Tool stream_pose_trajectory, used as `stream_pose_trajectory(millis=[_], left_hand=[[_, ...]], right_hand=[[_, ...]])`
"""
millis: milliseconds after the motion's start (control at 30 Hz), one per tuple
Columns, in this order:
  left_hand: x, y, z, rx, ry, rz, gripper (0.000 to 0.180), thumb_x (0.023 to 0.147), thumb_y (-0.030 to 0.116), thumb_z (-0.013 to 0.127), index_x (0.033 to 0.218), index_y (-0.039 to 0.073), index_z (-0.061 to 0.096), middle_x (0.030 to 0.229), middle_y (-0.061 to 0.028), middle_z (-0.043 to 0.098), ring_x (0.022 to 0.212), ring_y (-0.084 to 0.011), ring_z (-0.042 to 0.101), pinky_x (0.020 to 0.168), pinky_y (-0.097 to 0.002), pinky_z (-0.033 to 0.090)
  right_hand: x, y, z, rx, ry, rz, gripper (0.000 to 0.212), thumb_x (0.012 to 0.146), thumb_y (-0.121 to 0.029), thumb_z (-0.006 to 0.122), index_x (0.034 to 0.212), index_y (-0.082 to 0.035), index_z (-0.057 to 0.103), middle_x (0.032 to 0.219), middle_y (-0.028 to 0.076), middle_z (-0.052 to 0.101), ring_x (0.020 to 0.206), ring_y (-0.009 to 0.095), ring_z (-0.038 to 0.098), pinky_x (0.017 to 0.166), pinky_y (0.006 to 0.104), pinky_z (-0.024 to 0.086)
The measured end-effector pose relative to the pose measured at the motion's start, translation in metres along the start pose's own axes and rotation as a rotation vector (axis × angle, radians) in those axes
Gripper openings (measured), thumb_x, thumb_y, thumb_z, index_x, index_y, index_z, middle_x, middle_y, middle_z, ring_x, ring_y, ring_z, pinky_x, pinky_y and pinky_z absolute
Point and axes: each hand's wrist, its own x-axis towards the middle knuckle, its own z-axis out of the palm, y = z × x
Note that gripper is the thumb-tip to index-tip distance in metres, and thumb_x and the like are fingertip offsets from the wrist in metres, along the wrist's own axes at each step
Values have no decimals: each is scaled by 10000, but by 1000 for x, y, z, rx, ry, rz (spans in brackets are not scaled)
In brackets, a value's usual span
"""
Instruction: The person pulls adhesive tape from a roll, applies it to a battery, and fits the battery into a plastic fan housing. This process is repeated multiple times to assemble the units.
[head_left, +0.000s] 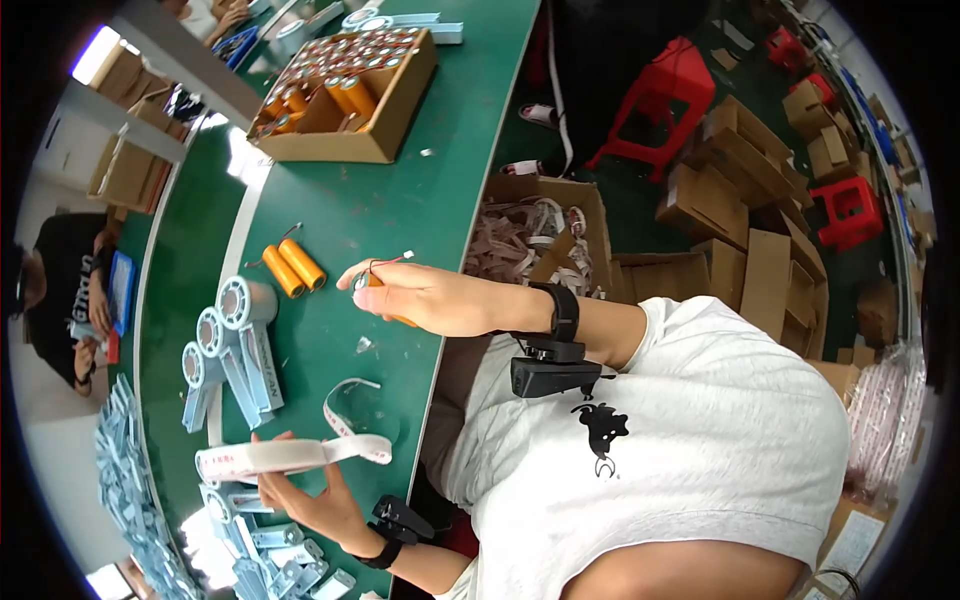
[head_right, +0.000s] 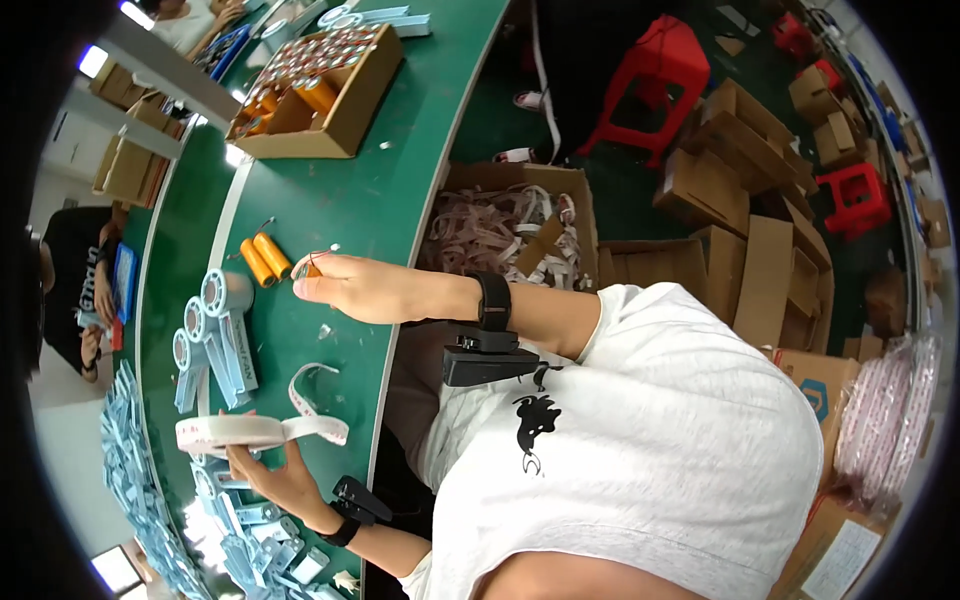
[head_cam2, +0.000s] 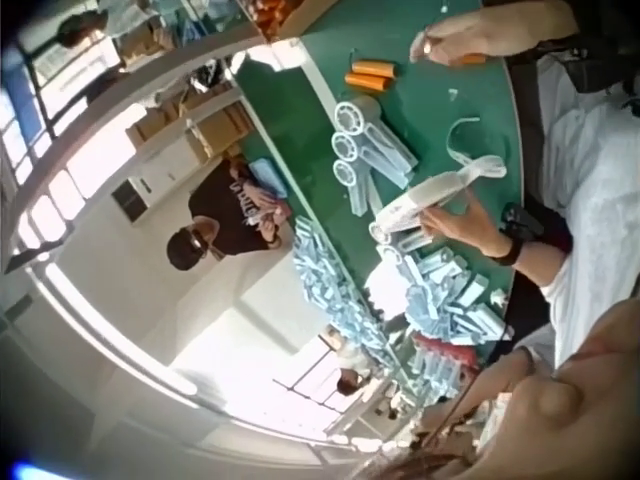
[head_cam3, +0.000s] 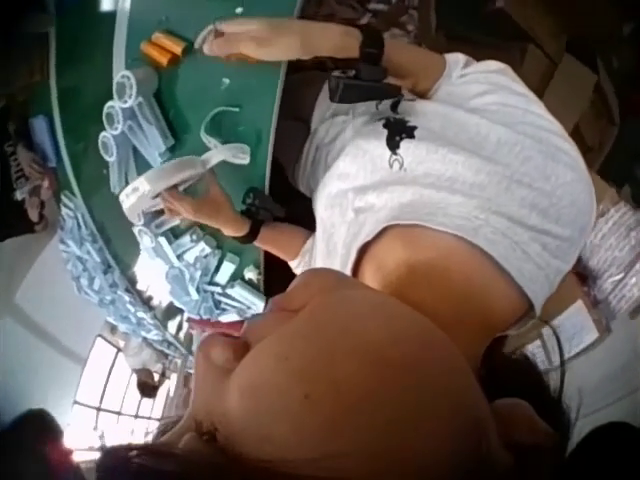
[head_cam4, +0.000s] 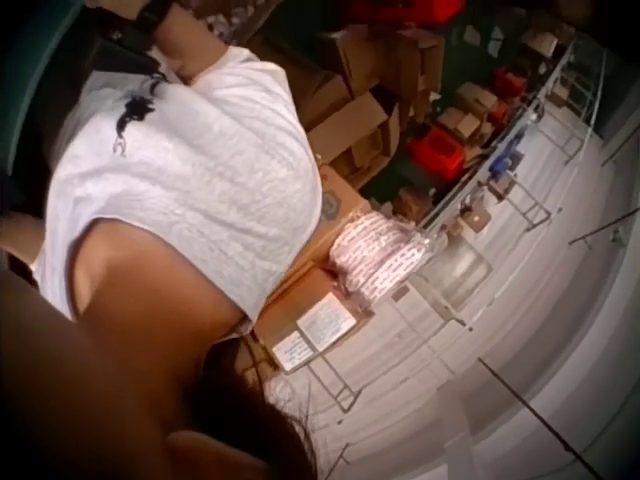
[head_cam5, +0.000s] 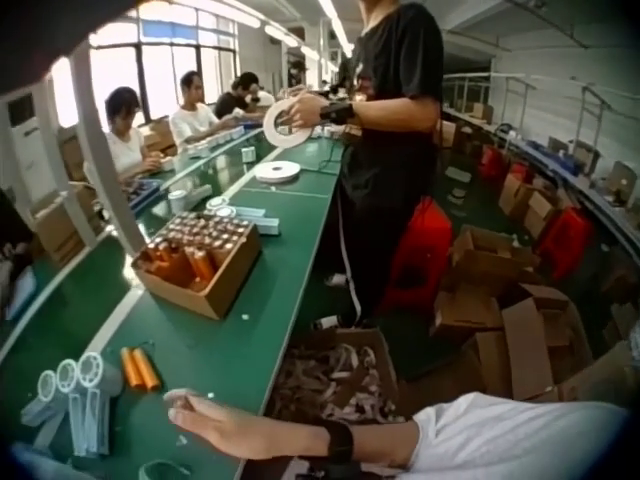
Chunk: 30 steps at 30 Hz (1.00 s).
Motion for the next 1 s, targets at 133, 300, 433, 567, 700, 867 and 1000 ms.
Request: stream_pose_trajectory(millis=[133,300,433,567,700,867,1000], left_hand=[[-11,-5,9,28,-5,-21,647,640,134,734,1171,-62,422,1118,-156,533,1078,-317,446,900,-414,260],[-15,-3,9,30,-8,-85,632,636,127,733,1162,-63,438,1170,-190,501,1138,-328,408,919,-412,261],[-15,-4,12,9,-10,3,622,633,107,718,1158,-74,438,1162,-193,498,1134,-304,419,924,-419,245],[-16,-2,18,85,-75,-26,624,620,87,699,1162,-78,438,1149,-190,504,1137,-303,418,919,-428,244],[-15,11,17,102,-60,-74,628,633,100,686,1175,-84,429,1137,-180,505,1070,-320,434,908,-403,261],[-13,26,20,29,38,-446,626,654,130,681,1183,-86,426,1131,-178,501,983,-324,442,899,-371,278],[-6,41,21,-12,23,-453,619,682,159,680,1190,-83,422,1112,-188,497,920,-317,438,890,-348,292]], right_hand=[[8,-17,27,-156,-288,-30,262,866,-192,531,962,44,590,780,67,499,658,144,467,617,279,394],[21,-19,58,-320,-256,-478,231,812,-124,582,961,52,585,812,108,522,674,195,502,624,304,414],[24,-11,73,-323,-254,-570,218,788,-109,590,926,59,584,845,136,530,725,240,524,649,309,423],[30,5,79,-483,-227,-558,205,791,-94,581,918,67,572,850,136,518,763,249,526,683,319,427],[32,7,81,-380,-163,-510,193,802,-79,567,923,70,549,860,133,504,784,253,519,709,318,425],[46,13,81,-252,-17,-514,199,831,-84,544,959,64,508,882,125,507,784,241,519,733,319,424],[56,16,79,-161,-23,-488,193,864,-109,525,966,51,490,908,105,537,821,193,534,747,296,429]])
